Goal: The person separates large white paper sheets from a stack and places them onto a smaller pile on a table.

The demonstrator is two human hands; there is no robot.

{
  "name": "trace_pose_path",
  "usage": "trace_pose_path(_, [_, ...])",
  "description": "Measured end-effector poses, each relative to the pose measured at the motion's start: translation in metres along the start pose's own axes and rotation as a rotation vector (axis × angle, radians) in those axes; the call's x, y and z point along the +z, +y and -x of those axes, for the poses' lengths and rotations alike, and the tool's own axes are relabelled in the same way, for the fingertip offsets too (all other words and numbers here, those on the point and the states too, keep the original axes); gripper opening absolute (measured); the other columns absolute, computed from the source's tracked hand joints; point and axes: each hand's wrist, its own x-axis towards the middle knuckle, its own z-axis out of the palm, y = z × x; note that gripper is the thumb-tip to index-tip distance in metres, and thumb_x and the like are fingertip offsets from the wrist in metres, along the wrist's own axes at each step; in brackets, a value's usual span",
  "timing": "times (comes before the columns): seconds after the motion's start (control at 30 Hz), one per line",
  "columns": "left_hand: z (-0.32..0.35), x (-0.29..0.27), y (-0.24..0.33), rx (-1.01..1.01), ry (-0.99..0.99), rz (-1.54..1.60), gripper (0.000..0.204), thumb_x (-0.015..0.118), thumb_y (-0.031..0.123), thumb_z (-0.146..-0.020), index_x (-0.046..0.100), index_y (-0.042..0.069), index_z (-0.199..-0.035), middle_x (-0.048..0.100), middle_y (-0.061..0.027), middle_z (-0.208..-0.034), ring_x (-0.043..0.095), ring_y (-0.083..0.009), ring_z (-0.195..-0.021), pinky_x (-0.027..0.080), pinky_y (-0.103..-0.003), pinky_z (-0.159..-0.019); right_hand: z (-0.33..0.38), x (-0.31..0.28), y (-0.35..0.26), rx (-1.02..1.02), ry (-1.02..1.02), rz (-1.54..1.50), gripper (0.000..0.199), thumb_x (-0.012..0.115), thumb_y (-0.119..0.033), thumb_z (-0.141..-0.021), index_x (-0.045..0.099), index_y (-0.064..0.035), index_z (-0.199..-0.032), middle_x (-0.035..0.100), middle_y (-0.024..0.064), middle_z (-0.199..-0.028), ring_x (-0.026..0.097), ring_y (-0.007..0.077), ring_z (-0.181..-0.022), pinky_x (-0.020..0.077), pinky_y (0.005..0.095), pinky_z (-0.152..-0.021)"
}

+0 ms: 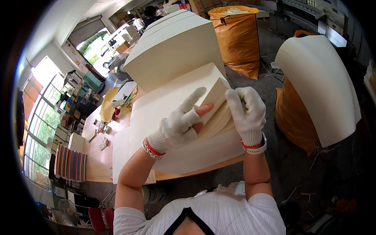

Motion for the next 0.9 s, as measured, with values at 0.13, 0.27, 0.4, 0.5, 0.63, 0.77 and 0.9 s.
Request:
trace_pose_path(0.13, [-0.002,-0.002,-0.005,0.066,-0.018,0.011,0.026,0.076,0.003,-0.074,0.062,0.01,-0.094,0.046,-0.0241,-0.146,0.062,-0.0434,-0.111,0.055,-0.041,-0.088,-0.001,0.001,-0.001,-0.016,0.02,0.026,0.016,0.068,-0.007,-0.092,0.061,0.001,-0.08,0.06,0.0066,-0.071,0.056,0.0144,-0.061,0.0453,0.0303,-0.057])
trace_pose_path(0.27, [0.003,0.003,-0.01,0.018,-0.002,0.068,0.027,0.079,0.005,-0.074,0.064,0.011,-0.096,0.045,-0.0257,-0.146,0.064,-0.0427,-0.109,0.055,-0.041,-0.087,0.0,0.003,0.0,-0.033,0.039,0.019,0.015,0.068,-0.006,-0.092,0.062,0.001,-0.081,0.061,0.0065,-0.072,0.056,0.0145,-0.061,0.0453,0.0303,-0.057])
trace_pose_path(0.4, [0.001,0.003,-0.006,-0.024,0.005,0.066,0.022,0.076,-0.003,-0.074,0.061,0.007,-0.087,0.052,-0.0283,-0.139,0.06,-0.0414,-0.12,0.053,-0.038,-0.09,0.001,0.0,0.002,-0.015,0.013,-0.009,0.013,0.068,-0.006,-0.092,0.062,0.0009,-0.082,0.062,0.0067,-0.073,0.057,0.0148,-0.063,0.0461,0.0304,-0.058])
trace_pose_path(0.5, [0.001,0.005,-0.006,0.064,0.072,-0.046,0.031,0.073,0.001,-0.072,0.068,0.011,-0.101,0.045,-0.0271,-0.146,0.067,-0.0388,-0.102,0.056,-0.04,-0.085,0.002,-0.001,0.002,0.007,-0.002,-0.012,0.012,0.068,-0.006,-0.092,0.063,0.0008,-0.083,0.063,0.0068,-0.074,0.058,0.0146,-0.064,0.047,0.0301,-0.059])
trace_pose_path(0.63, [-0.002,0.0,-0.009,0.099,-0.006,-0.047,0.033,0.071,-0.001,-0.072,0.069,0.011,-0.102,0.044,-0.0276,-0.146,0.068,-0.0374,-0.1,0.055,-0.039,-0.085,0.001,0.001,0.005,-0.04,0.034,0.004,0.012,0.068,-0.006,-0.092,0.064,0.001,-0.083,0.064,0.0069,-0.075,0.059,0.0139,-0.065,0.0477,0.0296,-0.059])
trace_pose_path(0.77, [0.002,0.001,-0.006,-0.042,-0.052,0.129,0.026,0.077,-0.007,-0.071,0.058,0.007,-0.084,0.056,-0.0236,-0.135,0.048,-0.0387,-0.13,0.05,-0.039,-0.096,0.001,0.001,0.001,0.024,0.041,0.001,0.013,0.068,-0.006,-0.092,0.064,0.0012,-0.082,0.064,0.0069,-0.075,0.059,0.0131,-0.063,0.0474,0.029,-0.058])
trace_pose_path(0.9, [-0.003,0.002,-0.001,-0.057,-0.038,0.166,0.045,0.084,-0.009,-0.066,0.042,0.007,-0.072,0.064,-0.0174,-0.125,0.029,-0.0376,-0.149,0.044,-0.039,-0.104,0.001,0.002,0.005,-0.038,0.059,-0.007,0.013,0.068,-0.007,-0.092,0.064,0.0012,-0.082,0.065,0.0069,-0.074,0.059,0.0121,-0.062,0.0472,0.0282,-0.057])
